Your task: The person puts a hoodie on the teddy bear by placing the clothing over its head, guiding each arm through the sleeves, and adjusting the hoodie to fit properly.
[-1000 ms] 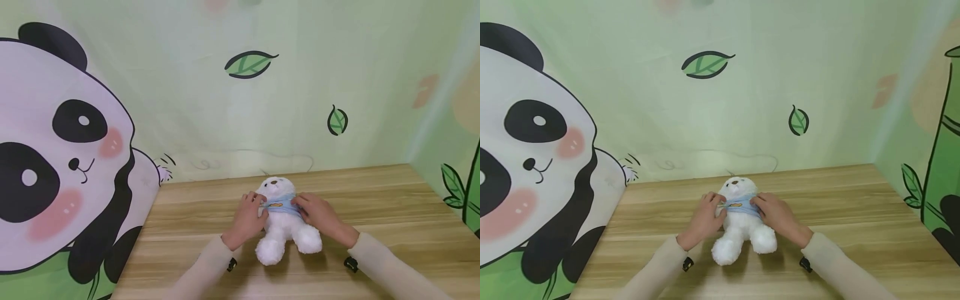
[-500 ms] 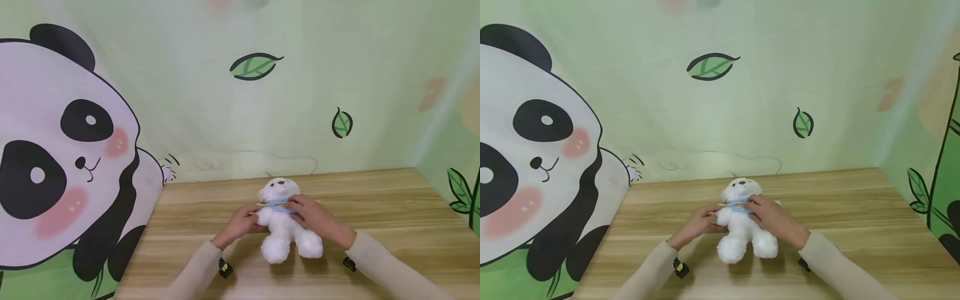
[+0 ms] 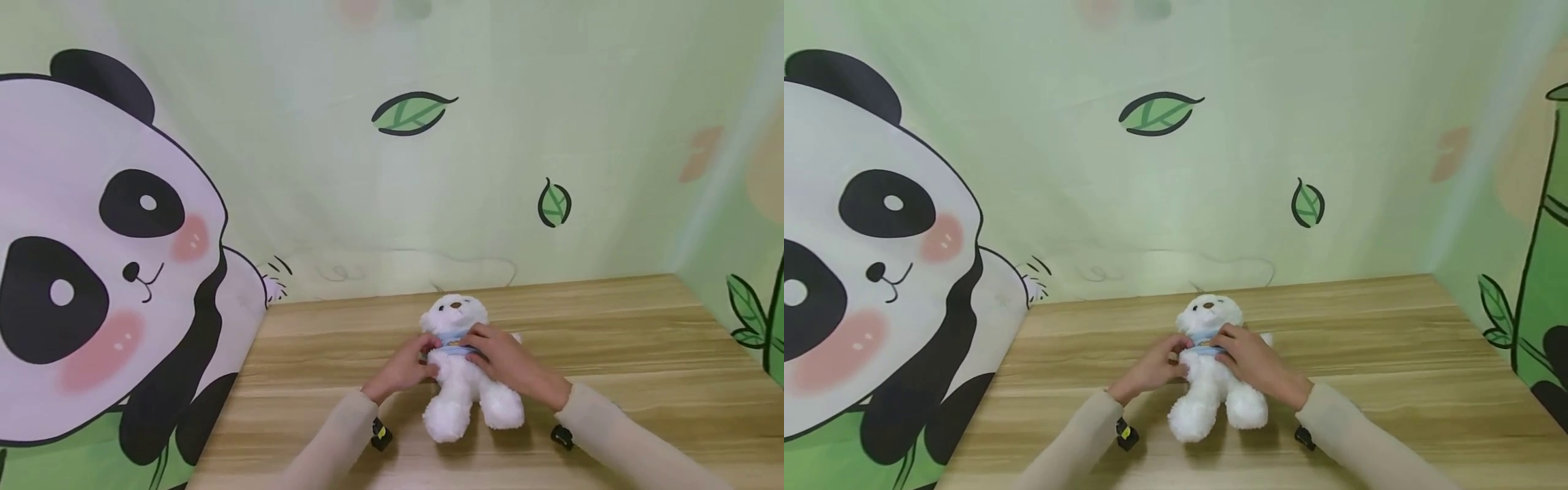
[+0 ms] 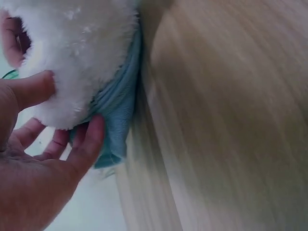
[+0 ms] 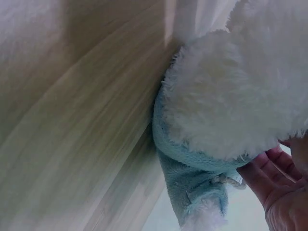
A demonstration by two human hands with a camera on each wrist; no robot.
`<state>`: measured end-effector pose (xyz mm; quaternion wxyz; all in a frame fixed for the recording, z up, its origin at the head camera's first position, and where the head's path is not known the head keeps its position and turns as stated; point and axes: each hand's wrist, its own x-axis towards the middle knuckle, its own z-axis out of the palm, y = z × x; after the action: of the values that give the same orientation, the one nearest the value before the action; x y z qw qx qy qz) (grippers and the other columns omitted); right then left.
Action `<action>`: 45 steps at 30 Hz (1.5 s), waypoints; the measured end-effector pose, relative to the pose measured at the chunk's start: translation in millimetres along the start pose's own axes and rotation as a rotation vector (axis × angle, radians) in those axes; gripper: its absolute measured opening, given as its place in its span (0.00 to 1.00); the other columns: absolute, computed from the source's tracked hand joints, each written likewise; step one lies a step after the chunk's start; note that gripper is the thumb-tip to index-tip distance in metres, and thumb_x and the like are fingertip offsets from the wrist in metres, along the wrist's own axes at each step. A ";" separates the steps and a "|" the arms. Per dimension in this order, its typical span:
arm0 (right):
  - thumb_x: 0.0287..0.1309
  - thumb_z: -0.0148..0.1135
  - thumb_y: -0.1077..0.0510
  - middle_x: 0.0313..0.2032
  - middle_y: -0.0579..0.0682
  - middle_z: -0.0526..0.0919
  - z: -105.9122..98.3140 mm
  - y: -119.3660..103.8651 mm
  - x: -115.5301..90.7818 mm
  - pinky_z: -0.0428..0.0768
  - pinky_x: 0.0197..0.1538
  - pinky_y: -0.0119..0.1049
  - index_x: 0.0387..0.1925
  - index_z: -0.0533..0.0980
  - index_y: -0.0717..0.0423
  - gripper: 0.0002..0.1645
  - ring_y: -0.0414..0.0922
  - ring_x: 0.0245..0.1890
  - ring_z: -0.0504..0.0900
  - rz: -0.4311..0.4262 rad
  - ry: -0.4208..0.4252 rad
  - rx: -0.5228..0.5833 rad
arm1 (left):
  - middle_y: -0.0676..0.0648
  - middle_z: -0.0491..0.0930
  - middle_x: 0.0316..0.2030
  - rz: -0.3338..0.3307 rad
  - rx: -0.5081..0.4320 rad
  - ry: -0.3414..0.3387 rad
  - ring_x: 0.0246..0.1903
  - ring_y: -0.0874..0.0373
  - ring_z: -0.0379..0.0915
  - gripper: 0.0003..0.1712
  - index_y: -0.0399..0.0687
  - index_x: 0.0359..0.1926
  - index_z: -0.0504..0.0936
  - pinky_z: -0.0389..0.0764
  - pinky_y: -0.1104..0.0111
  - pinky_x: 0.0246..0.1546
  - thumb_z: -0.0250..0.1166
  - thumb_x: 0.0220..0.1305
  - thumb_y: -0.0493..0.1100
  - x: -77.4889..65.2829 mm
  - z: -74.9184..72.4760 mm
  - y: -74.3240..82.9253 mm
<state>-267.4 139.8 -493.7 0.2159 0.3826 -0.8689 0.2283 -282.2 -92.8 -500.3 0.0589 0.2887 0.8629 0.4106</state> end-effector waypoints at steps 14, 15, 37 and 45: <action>0.53 0.70 0.64 0.42 0.51 0.80 9.7 7.8 -3.9 0.81 0.42 0.39 0.39 0.82 0.53 0.11 0.46 0.41 0.79 -0.096 0.019 -0.026 | 0.51 0.64 0.30 0.106 0.499 0.112 0.27 0.63 0.60 0.11 0.48 0.34 0.65 0.64 0.77 0.26 0.61 0.58 0.34 1.1 18.3 1.8; 0.52 0.71 0.65 0.43 0.52 0.80 10.2 9.1 -4.4 0.81 0.43 0.41 0.39 0.82 0.53 0.11 0.47 0.43 0.79 -0.110 0.029 -0.023 | 0.51 0.65 0.31 0.091 0.490 0.103 0.26 0.63 0.60 0.10 0.49 0.35 0.66 0.65 0.77 0.25 0.61 0.59 0.36 0.1 17.4 3.1; 0.49 0.69 0.67 0.43 0.51 0.84 4.2 18.8 -2.9 0.80 0.46 0.43 0.36 0.79 0.54 0.11 0.49 0.44 0.80 -0.287 0.003 0.011 | 0.46 0.70 0.32 0.055 0.764 0.143 0.22 0.55 0.73 0.08 0.45 0.33 0.72 0.72 0.71 0.19 0.64 0.57 0.33 11.4 29.3 16.4; 0.50 0.70 0.67 0.44 0.50 0.84 4.0 17.6 -2.8 0.79 0.46 0.42 0.37 0.79 0.54 0.12 0.48 0.44 0.79 -0.233 -0.017 -0.010 | 0.48 0.69 0.34 0.088 0.868 0.204 0.14 0.61 0.60 0.09 0.47 0.41 0.69 0.57 0.73 0.11 0.60 0.64 0.36 2.4 27.7 14.1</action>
<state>-280.0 149.7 -502.5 0.2353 0.4818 -0.8214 0.1942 -268.5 -65.9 -507.7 -0.1707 0.2809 0.9436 0.0388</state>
